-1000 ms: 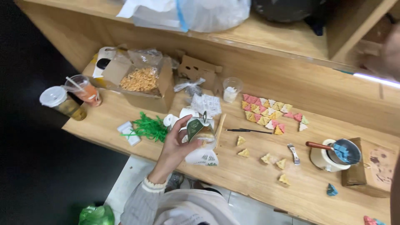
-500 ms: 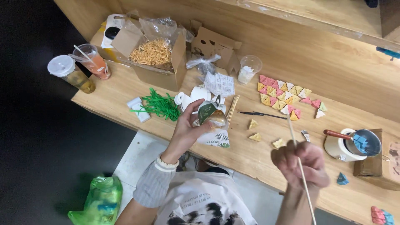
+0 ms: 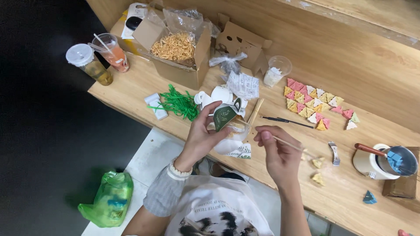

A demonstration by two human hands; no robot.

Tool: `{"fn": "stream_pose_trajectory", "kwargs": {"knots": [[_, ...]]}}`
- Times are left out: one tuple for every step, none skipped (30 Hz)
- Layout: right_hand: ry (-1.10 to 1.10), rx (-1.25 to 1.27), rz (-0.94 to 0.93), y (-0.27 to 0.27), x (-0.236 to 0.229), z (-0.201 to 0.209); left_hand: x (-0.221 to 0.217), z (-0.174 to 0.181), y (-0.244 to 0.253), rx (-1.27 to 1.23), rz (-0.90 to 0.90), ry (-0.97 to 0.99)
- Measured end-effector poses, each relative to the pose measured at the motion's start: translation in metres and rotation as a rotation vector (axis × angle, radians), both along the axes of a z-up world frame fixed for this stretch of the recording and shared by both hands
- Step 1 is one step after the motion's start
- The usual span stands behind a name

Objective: The recorder is assembling small gift packages by placing shredded paper into small containers and decorating them with ribbons.

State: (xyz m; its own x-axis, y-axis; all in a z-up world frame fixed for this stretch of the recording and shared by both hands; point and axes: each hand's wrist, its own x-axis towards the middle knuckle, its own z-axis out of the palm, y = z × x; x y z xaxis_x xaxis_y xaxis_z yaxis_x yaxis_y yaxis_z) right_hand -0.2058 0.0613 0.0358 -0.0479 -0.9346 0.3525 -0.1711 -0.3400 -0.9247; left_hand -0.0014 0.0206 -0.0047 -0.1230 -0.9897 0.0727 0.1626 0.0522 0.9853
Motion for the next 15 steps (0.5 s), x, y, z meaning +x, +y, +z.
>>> {"fn": "stream_pose_trajectory", "kwargs": {"knots": [[0.0,0.004,-0.001,-0.002,0.005,0.001,-0.002,0.003,0.002,0.004,-0.001,0.0],[0.12,-0.037,-0.019,-0.004,0.01,0.002,-0.003,0.006,0.004,-0.015,0.0,-0.02],[0.241,-0.078,-0.038,-0.006,0.014,0.003,-0.006,0.01,0.006,-0.036,0.0,-0.039],[0.241,-0.077,-0.039,-0.009,0.009,-0.009,-0.006,0.011,0.006,-0.034,-0.001,-0.039],[0.129,-0.04,-0.015,-0.012,0.005,-0.021,-0.006,0.011,0.006,-0.043,-0.002,-0.047],[0.016,-0.004,0.009,-0.015,0.001,-0.033,-0.006,0.012,0.006,-0.052,-0.003,-0.056],[0.016,-0.004,0.011,-0.016,-0.003,-0.038,-0.005,0.011,0.005,-0.051,0.0,-0.057],[-0.207,0.088,0.05,-0.018,-0.007,-0.044,-0.003,0.009,0.004,-0.034,-0.003,-0.045],[-0.43,0.181,0.085,-0.018,-0.012,-0.05,-0.001,0.007,0.004,-0.016,-0.008,-0.033],[-0.43,0.184,0.085,-0.016,-0.013,-0.051,0.0,0.006,0.003,-0.014,-0.008,-0.033],[-0.496,0.195,0.109,-0.015,-0.016,-0.051,0.001,0.006,0.002,-0.021,-0.007,-0.019],[-0.563,0.207,0.133,-0.013,-0.019,-0.052,0.001,0.005,0.001,-0.027,-0.007,-0.004],[-0.562,0.208,0.132,-0.01,-0.019,-0.049,0.003,0.003,0.002,-0.026,-0.008,-0.003],[-0.459,0.186,0.111,-0.008,-0.019,-0.046,0.005,0.001,0.002,-0.031,-0.034,0.048],[-0.357,0.164,0.092,-0.005,-0.019,-0.042,0.007,-0.001,0.002,-0.036,-0.06,0.099]]}}
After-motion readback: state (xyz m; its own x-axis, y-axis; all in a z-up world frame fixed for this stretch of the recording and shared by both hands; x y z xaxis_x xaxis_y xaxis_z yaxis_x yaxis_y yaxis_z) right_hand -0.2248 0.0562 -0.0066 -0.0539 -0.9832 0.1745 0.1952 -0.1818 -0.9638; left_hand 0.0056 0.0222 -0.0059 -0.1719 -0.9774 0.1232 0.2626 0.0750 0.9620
